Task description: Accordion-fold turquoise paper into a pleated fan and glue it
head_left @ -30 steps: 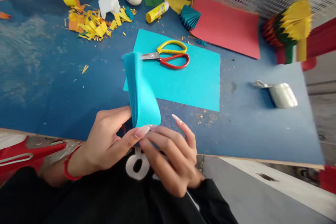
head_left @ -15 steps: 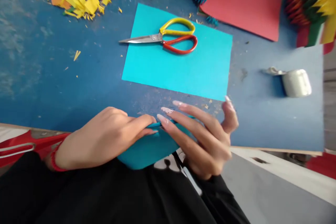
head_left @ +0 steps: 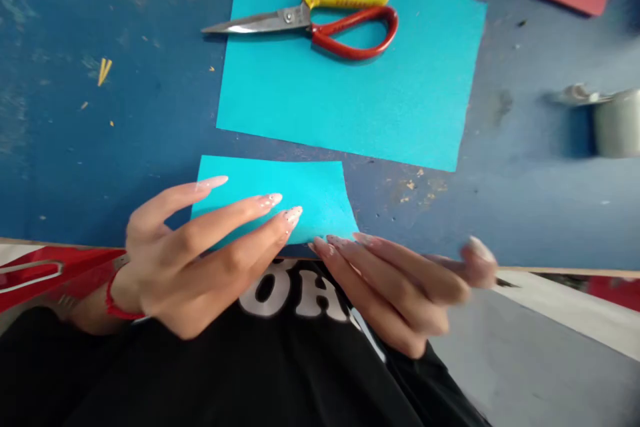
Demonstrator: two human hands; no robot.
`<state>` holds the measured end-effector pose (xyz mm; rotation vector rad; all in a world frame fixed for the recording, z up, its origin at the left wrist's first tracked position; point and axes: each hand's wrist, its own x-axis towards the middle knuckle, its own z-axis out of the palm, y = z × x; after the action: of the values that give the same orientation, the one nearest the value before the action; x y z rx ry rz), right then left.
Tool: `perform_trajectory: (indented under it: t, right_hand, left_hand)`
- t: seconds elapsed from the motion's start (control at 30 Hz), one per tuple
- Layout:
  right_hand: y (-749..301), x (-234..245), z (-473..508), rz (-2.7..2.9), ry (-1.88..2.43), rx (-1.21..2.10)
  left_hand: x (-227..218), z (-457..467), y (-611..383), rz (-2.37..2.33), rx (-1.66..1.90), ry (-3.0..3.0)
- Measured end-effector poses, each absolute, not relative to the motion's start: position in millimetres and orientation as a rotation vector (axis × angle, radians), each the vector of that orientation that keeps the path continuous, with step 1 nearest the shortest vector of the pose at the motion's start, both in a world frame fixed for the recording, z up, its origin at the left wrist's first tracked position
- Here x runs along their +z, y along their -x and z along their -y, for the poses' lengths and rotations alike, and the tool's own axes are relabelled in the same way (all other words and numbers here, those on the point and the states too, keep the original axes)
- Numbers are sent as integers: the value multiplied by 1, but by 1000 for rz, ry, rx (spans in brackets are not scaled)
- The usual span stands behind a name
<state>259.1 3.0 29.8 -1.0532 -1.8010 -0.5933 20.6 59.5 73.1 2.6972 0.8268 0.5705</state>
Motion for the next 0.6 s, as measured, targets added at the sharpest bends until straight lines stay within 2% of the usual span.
perform_trajectory:
  t: [0.07, 0.13, 0.37, 0.6]
  right_hand:
    - [-264, 33, 8, 2196, 1192, -369]
    - [-267, 37, 19, 2240, 1287, -228]
    - [-264, 35, 18, 2081, 1401, 13]
    - [-256, 41, 11, 1727, 1730, 382]
  left_hand:
    - [56, -65, -24, -700, 642, -2921]
    - [45, -66, -26, -765, 653, -2917]
    - [52, -56, -20, -1105, 562, -2459]
    - [52, -62, -18, -1279, 536, -2367]
